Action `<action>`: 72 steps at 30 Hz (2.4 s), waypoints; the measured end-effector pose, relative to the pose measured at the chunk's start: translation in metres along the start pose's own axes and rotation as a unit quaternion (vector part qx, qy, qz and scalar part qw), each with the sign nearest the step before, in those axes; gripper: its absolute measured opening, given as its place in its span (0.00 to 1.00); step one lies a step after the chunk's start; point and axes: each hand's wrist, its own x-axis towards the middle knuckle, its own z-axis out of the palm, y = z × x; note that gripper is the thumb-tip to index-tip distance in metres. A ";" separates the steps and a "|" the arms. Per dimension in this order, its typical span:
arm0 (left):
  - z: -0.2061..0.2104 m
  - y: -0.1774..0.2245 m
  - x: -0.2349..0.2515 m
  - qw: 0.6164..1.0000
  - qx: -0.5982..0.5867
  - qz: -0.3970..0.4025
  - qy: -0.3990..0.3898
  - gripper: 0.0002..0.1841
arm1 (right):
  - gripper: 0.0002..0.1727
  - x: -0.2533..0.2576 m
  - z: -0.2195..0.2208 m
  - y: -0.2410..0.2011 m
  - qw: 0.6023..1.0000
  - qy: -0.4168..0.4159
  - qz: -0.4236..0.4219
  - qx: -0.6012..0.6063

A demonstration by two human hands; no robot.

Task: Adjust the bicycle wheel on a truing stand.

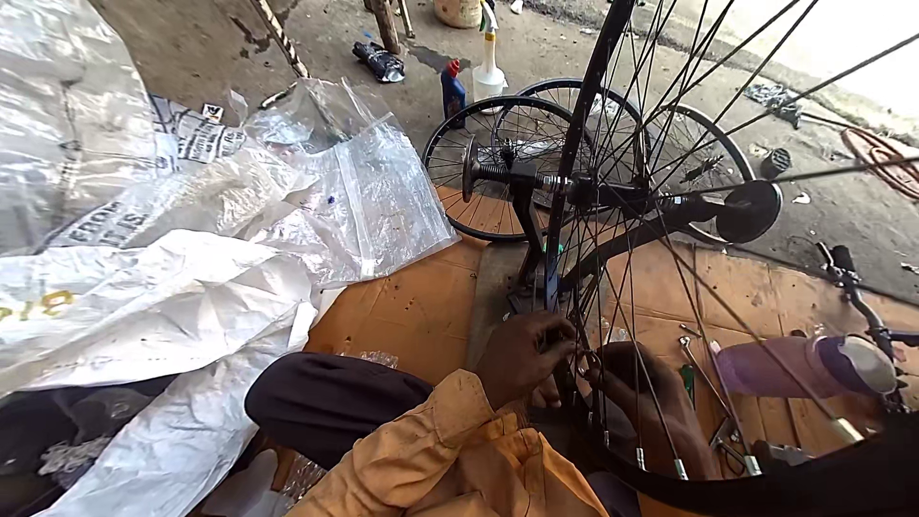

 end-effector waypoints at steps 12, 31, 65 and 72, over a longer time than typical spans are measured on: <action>-0.010 0.019 0.005 0.992 0.035 -0.034 -0.112 0.12 | 0.16 -0.011 0.000 -0.001 0.994 -0.075 0.005 0.076; -0.009 0.028 0.000 0.986 0.078 -0.073 -0.126 0.19 | 0.14 -0.006 -0.001 0.007 0.992 -0.082 -0.029 0.090; -0.013 0.024 0.014 0.975 0.054 -0.045 -0.209 0.17 | 0.22 -0.014 0.002 -0.002 0.998 -0.057 -0.014 0.026; -0.002 0.034 -0.002 0.986 0.129 -0.048 -0.095 0.22 | 0.16 -0.008 -0.001 0.011 0.997 -0.069 -0.014 0.010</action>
